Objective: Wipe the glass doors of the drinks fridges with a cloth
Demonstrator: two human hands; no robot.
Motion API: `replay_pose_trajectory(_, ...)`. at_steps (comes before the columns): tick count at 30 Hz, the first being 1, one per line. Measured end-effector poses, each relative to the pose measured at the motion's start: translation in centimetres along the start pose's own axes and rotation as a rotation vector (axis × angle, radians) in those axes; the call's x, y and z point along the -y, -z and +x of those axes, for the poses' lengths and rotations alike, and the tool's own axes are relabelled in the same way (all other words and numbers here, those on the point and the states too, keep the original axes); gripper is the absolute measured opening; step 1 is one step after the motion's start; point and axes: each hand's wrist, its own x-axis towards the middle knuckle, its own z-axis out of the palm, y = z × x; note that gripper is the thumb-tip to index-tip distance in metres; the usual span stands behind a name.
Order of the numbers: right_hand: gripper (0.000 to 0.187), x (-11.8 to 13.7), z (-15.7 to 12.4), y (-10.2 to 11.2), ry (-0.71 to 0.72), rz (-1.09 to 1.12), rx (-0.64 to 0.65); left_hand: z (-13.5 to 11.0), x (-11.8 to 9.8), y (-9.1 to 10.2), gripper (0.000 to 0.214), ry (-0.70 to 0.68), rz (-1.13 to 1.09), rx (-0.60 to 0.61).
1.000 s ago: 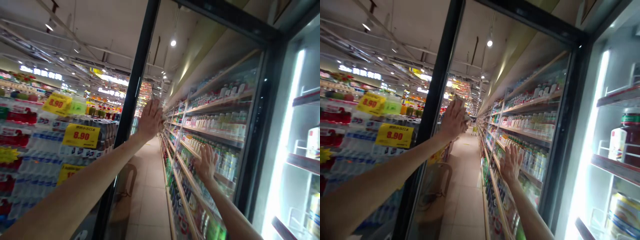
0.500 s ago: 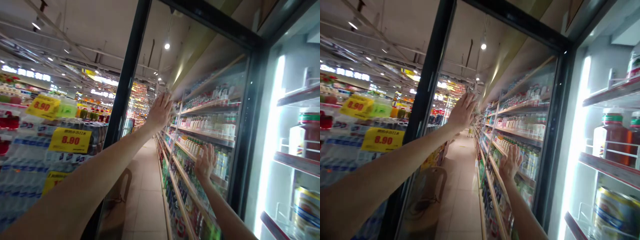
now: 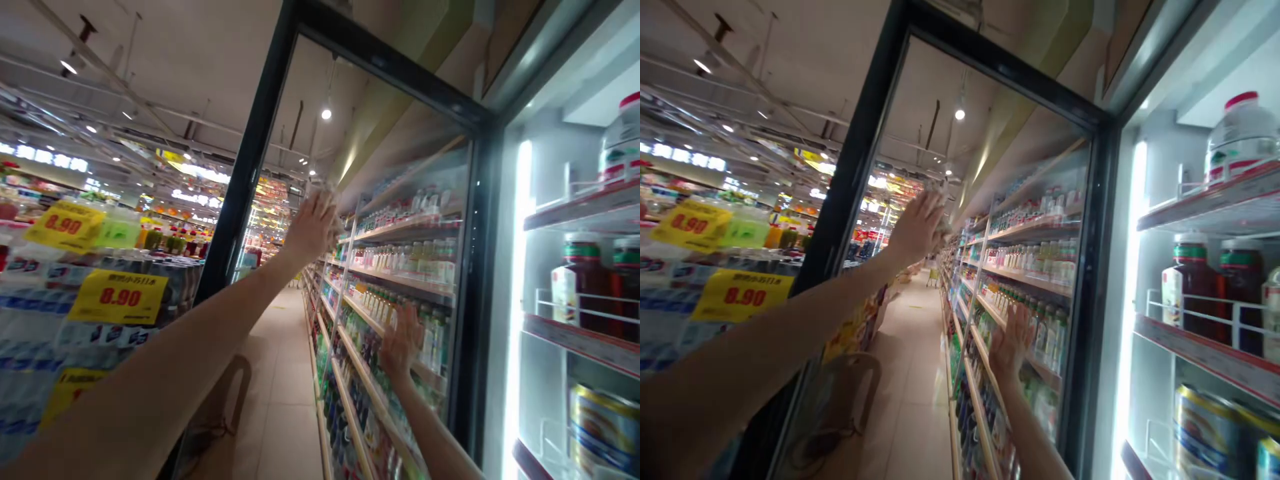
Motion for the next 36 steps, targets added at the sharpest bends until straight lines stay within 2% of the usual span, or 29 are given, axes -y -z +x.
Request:
replay_pose_trajectory(1, 0.050, 0.0, 0.0, 0.0, 0.000, 0.000, -0.006, 0.1, 0.3, 0.2, 0.050, 0.075, 0.005, -0.027)
replay_pose_trajectory(2, 0.050, 0.0, 0.0, -0.1, 0.002, -0.003, -0.009, -0.4, -0.2, 0.1, 0.050, 0.075, 0.002, -0.037)
replay_pose_trajectory(3, 0.050, 0.0, 0.0, -0.2, 0.005, -0.007, -0.013, -1.6, -1.4, -0.2, 0.050, 0.006, -0.010, -0.032)
replay_pose_trajectory(4, 0.050, -0.2, -0.1, -0.3, 0.014, -0.012, -0.015, -3.3, -3.0, -0.7, 0.051, -0.114, -0.023, -0.007)
replay_pose_trajectory(7, 0.050, -0.7, -0.2, -0.8, 0.052, -0.028, -0.035, -7.8, -8.2, -2.5, 0.041, -0.629, -0.108, 0.090)
replay_pose_trajectory(8, 0.050, -0.9, -0.3, -0.9, 0.060, -0.030, -0.042, -8.3, -9.0, -2.9, 0.039, -0.736, -0.133, 0.120)
replay_pose_trajectory(9, 0.050, -0.9, -0.3, -1.0, 0.065, -0.031, -0.049, -8.1, -9.0, -3.0, 0.038, -0.786, -0.145, 0.145)
replay_pose_trajectory(10, 0.050, -1.0, -0.3, -1.1, 0.065, -0.032, -0.052, -7.2, -8.2, -2.9, 0.039, -0.772, -0.144, 0.159)
replay_pose_trajectory(12, 0.050, -0.7, -0.2, -0.9, 0.052, -0.031, -0.045, -4.1, -5.0, -2.0, 0.042, -0.573, -0.103, 0.146)
replay_pose_trajectory(15, 0.050, -0.2, -0.1, -0.6, 0.019, -0.020, -0.026, 0.3, 0.2, -0.3, 0.046, -0.086, -0.023, 0.016)
replay_pose_trajectory(16, 0.050, -0.1, -0.1, -0.5, 0.011, -0.016, -0.019, 0.7, 0.8, -0.1, 0.048, 0.004, -0.010, -0.014)
replay_pose_trajectory(17, 0.050, 0.0, -0.1, -0.4, 0.005, -0.014, -0.016, 0.5, 0.7, 0.0, 0.049, 0.030, -0.005, -0.028)
replay_pose_trajectory(19, 0.051, -0.1, -0.1, -0.5, 0.011, -0.014, -0.018, -1.9, -1.8, -0.6, 0.049, -0.111, -0.023, -0.001)
replay_pose_trajectory(22, 0.051, -0.5, -0.2, -0.7, 0.033, -0.017, -0.037, -6.5, -7.6, -2.4, 0.044, -0.548, -0.104, 0.109)
replay_pose_trajectory(24, 0.051, -0.6, -0.2, -0.7, 0.055, -0.018, -0.045, -7.3, -9.5, -3.3, 0.039, -0.732, -0.150, 0.169)
replay_pose_trajectory(26, 0.050, -0.5, -0.1, -0.7, 0.057, -0.017, -0.057, -5.3, -8.8, -3.3, 0.040, -0.700, -0.144, 0.180)
replay_pose_trajectory(30, 0.050, -0.1, -0.1, -0.4, 0.012, -0.010, -0.041, 1.9, -3.8, -1.7, 0.046, -0.247, -0.054, 0.095)
replay_pose_trajectory(32, 0.050, 0.1, 0.0, -0.3, -0.004, -0.003, -0.018, 3.4, -3.2, -1.5, 0.048, -0.116, -0.043, 0.083)
replay_pose_trajectory(34, 0.050, 0.1, 0.0, -0.2, -0.006, 0.003, -0.015, 2.4, -5.0, -2.1, 0.049, -0.174, -0.069, 0.106)
replay_pose_trajectory(36, 0.049, 0.0, 0.0, -0.3, -0.003, 0.004, -0.027, 0.3, -8.0, -3.3, 0.045, -0.384, -0.119, 0.143)
